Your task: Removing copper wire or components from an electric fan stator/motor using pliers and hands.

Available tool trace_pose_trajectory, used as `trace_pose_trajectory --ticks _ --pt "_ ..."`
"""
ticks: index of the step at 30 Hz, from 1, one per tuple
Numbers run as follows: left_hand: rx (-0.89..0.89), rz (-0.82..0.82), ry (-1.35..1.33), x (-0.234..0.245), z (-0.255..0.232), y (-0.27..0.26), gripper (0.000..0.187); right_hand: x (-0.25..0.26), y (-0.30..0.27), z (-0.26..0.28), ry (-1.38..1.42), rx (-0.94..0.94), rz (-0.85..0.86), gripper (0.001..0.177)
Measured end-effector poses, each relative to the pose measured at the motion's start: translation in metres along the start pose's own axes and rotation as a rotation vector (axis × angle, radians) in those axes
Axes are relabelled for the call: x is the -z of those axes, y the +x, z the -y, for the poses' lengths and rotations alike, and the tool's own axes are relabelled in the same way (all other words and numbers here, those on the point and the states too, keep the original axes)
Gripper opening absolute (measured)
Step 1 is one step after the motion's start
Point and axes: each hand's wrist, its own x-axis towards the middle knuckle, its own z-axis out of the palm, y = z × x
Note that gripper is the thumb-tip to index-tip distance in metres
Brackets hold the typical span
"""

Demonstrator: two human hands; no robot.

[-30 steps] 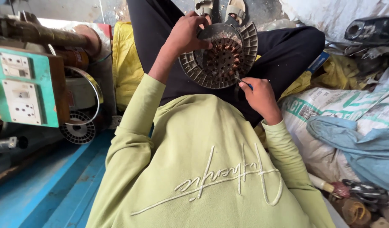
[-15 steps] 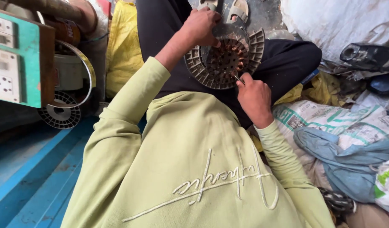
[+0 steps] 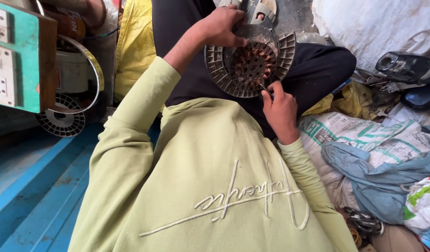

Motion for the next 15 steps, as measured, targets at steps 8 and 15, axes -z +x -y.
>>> trace_pose_trajectory --ticks 8,15 --pt "-0.133 -0.072 0.145 0.001 -0.008 -0.002 0.060 0.018 -0.004 -0.011 0.264 -0.159 0.127 0.017" --pt "0.047 0.047 0.252 -0.002 -0.029 0.012 0.057 0.015 -0.006 -0.006 0.148 0.038 0.051 0.015"
